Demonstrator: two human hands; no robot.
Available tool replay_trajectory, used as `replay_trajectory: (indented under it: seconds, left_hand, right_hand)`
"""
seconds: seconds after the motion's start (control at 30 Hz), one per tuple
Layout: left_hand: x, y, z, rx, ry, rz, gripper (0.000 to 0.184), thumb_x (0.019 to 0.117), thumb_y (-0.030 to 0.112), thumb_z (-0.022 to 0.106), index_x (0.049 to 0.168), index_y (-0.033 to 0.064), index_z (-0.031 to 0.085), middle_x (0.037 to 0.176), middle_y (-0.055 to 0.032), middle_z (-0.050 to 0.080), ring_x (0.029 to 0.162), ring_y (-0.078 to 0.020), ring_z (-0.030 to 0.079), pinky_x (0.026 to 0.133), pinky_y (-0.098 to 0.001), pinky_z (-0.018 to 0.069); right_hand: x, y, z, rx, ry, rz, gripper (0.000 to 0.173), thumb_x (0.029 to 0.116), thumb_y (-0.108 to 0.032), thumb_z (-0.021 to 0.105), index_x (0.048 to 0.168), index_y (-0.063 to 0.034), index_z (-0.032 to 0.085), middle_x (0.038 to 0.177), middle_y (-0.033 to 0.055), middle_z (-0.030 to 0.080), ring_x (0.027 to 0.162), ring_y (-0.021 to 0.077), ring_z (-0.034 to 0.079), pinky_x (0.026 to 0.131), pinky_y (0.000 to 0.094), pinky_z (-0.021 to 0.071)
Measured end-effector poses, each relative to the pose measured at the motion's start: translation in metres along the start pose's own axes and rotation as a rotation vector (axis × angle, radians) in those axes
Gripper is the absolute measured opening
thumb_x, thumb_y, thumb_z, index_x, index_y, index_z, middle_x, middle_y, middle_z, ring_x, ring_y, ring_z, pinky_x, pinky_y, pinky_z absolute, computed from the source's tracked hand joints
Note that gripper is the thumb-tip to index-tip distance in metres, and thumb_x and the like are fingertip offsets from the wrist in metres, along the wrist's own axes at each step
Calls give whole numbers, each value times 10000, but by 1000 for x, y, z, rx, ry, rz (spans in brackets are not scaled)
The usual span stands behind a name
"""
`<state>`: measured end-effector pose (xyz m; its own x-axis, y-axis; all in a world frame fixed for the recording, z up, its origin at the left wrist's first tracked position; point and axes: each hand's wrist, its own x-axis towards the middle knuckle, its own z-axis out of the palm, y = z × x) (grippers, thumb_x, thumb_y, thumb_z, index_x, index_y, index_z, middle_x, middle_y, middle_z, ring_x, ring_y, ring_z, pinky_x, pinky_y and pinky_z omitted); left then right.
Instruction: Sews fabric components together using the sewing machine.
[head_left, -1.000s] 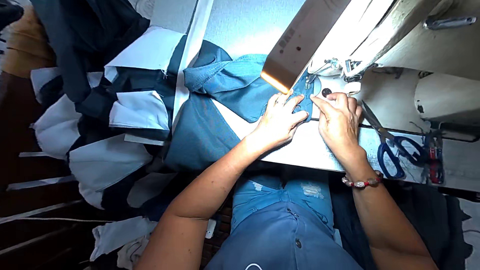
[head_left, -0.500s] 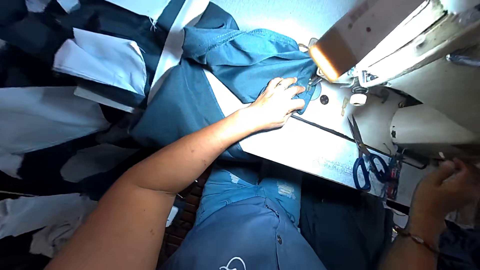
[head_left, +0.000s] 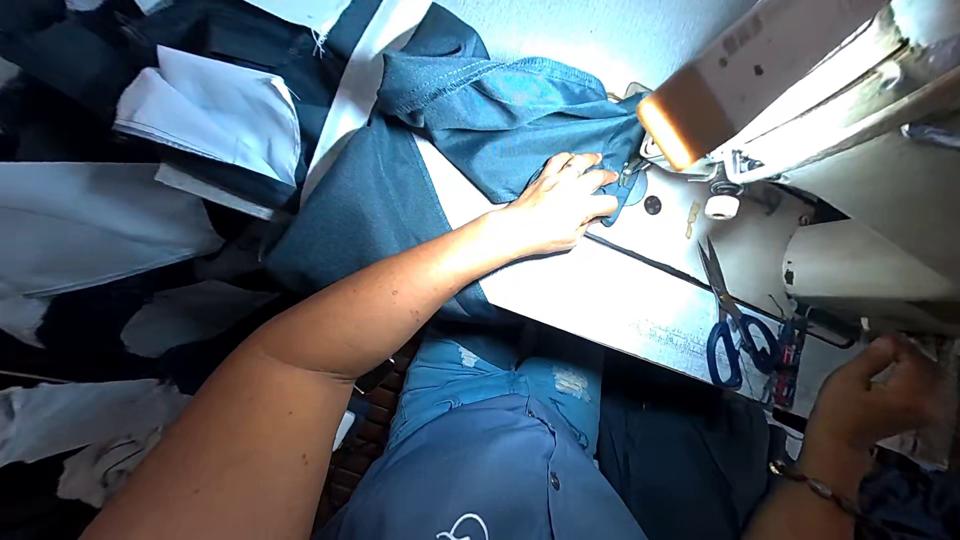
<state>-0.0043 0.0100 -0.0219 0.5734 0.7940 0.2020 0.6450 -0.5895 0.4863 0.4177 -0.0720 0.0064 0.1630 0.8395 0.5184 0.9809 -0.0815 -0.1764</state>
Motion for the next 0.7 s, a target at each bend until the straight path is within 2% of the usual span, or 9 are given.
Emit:
replay_trajectory:
  seconds: [0.47, 0.53, 0.6, 0.7]
  left_hand:
    - [15, -12, 2, 35, 18, -1, 306, 1027, 200, 472, 1160, 119, 735, 1410, -185, 605, 1413, -458, 434, 1138, -623, 283]
    - [17, -12, 1, 29, 11, -21, 309, 1031, 204, 472, 1172, 124, 735, 1427, -178, 597, 1430, -449, 419, 1152, -619, 266]
    - [18, -12, 1, 20, 4, -34, 306, 1033, 197, 473, 1181, 127, 732, 1435, -175, 593, 1437, -444, 413, 1155, -624, 258]
    - [16, -10, 1, 22, 1, -25, 307, 1028, 198, 477, 1179, 125, 734, 1437, -190, 587, 1435, -457, 410, 1146, -639, 262]
  right_hand:
    - [-5, 7, 10, 73, 21, 20, 366, 1086, -123, 450, 1164, 162, 665, 1211, 351, 661, 1216, 441, 629, 1082, 434, 463]
    - [-6, 3, 9, 68, -56, 50, 380, 1083, -134, 446, 1152, 166, 669, 1204, 364, 657, 1211, 466, 623, 1073, 473, 460]
    - [-7, 1, 8, 72, -188, 62, 399, 1081, -147, 443, 1159, 181, 656, 1224, 395, 630, 1214, 522, 598, 1062, 561, 443]
    - [-3, 2, 6, 76, -283, 65, 415, 1083, -166, 443, 1170, 180, 654, 1261, 402, 611, 1230, 544, 580, 1059, 607, 424]
